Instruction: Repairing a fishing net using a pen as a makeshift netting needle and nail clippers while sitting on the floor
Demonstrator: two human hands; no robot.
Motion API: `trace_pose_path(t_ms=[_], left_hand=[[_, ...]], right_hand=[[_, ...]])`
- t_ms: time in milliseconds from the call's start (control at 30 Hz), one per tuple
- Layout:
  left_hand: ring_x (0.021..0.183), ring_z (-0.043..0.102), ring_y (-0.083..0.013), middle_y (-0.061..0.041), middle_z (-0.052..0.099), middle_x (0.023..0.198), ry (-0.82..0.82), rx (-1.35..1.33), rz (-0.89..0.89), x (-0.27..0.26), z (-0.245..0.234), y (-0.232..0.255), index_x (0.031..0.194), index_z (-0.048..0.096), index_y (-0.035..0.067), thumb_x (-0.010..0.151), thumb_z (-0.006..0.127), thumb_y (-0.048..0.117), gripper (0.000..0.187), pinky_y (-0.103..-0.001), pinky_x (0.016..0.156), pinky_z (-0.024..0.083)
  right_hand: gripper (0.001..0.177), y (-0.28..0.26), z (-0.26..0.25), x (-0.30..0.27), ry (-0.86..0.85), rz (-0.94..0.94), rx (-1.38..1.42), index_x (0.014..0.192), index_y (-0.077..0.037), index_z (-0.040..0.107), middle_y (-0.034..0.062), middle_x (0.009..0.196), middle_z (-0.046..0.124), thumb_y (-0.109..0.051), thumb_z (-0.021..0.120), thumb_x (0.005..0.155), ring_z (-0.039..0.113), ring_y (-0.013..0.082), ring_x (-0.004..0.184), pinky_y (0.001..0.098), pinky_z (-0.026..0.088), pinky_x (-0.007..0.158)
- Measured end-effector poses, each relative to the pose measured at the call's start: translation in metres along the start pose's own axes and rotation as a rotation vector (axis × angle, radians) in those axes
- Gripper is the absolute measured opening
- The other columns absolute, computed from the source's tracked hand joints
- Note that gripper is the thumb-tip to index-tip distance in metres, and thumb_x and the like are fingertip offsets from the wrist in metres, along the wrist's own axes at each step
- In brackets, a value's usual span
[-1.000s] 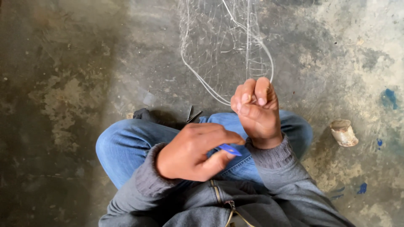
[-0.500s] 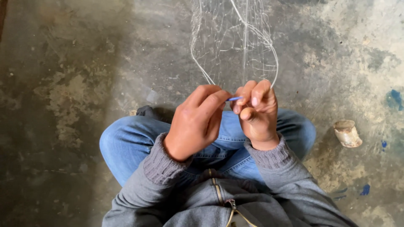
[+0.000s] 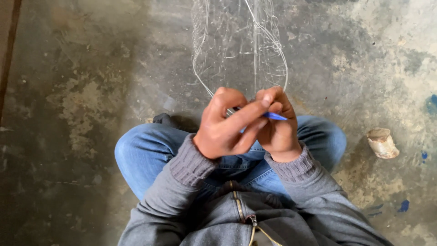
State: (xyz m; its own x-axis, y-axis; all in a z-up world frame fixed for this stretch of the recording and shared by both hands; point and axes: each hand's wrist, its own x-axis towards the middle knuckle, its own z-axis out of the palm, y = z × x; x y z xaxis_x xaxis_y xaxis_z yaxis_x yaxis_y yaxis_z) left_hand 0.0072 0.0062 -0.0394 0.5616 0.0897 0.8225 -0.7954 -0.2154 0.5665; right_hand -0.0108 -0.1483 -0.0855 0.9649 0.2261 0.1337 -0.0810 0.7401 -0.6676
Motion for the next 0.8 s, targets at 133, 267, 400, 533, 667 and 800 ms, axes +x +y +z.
trace_pose_path(t_ms=[133, 267, 400, 533, 667, 800], left_hand=[[0.087, 0.052, -0.0298, -0.007, 0.052, 0.099, 0.04, 0.11, 0.167, 0.01, 0.0, 0.019, 0.092, 0.079, 0.02, 0.101, 0.056, 0.026, 0.025, -0.043, 0.077, 0.056], [0.084, 0.068, -0.0357, -0.018, 0.063, 0.107, -0.205, -0.298, 0.152, 0.013, -0.029, 0.057, 0.082, 0.066, 0.008, 0.106, 0.046, 0.024, 0.035, -0.049, 0.073, 0.063], [0.084, 0.068, -0.0446, -0.021, 0.066, 0.099, -0.177, 0.109, -0.303, 0.029, -0.041, 0.053, 0.107, 0.061, -0.004, 0.101, 0.05, 0.007, 0.017, -0.049, 0.074, 0.059], [0.071, 0.068, -0.047, -0.025, 0.069, 0.084, -0.465, 0.136, -0.569, 0.032, -0.045, 0.046, 0.111, 0.063, -0.004, 0.092, 0.067, 0.006, 0.022, -0.056, 0.056, 0.051], [0.059, 0.066, -0.0394, -0.016, 0.068, 0.072, -0.586, -0.313, -0.663, 0.039, -0.052, 0.05, 0.108, 0.071, 0.005, 0.094, 0.061, 0.008, 0.018, -0.043, 0.053, 0.053], [0.053, 0.055, -0.0205, -0.009, 0.064, 0.067, -0.424, -0.552, -0.67, 0.038, -0.061, 0.05, 0.103, 0.075, 0.005, 0.097, 0.059, 0.008, 0.018, -0.033, 0.052, 0.051]], right_hand=[[0.026, -0.005, 0.011, 0.005, 0.041, -0.023, -0.022, 0.112, -0.009, 0.048, 0.0057, 0.087, 0.045, -0.027, 0.065, 0.102, 0.051, 0.0135, 0.067, 0.0241, 0.046, 0.061], [0.019, -0.019, 0.019, 0.013, 0.108, -0.028, -0.063, 0.115, -0.009, 0.049, 0.01, 0.098, 0.056, -0.018, 0.061, 0.103, 0.055, 0.0174, 0.076, 0.0268, 0.043, 0.067], [0.024, -0.027, 0.005, 0.015, 0.214, -0.049, -0.131, 0.118, -0.007, 0.048, 0.0141, 0.098, 0.056, -0.008, 0.058, 0.097, 0.058, 0.021, 0.076, 0.0284, 0.044, 0.064], [0.027, -0.03, -0.001, 0.017, 0.233, -0.072, -0.132, 0.115, -0.007, 0.048, 0.0142, 0.096, 0.056, -0.005, 0.059, 0.091, 0.057, 0.0212, 0.074, 0.0289, 0.043, 0.063], [0.031, -0.028, -0.01, 0.016, 0.202, -0.104, -0.169, 0.112, -0.008, 0.049, 0.0136, 0.099, 0.056, 0.005, 0.06, 0.086, 0.056, 0.0166, 0.07, 0.0259, 0.042, 0.06], [0.033, -0.027, -0.017, 0.017, 0.19, -0.11, -0.225, 0.109, -0.009, 0.049, 0.0145, 0.098, 0.06, 0.012, 0.06, 0.085, 0.056, 0.0152, 0.069, 0.023, 0.04, 0.059]])
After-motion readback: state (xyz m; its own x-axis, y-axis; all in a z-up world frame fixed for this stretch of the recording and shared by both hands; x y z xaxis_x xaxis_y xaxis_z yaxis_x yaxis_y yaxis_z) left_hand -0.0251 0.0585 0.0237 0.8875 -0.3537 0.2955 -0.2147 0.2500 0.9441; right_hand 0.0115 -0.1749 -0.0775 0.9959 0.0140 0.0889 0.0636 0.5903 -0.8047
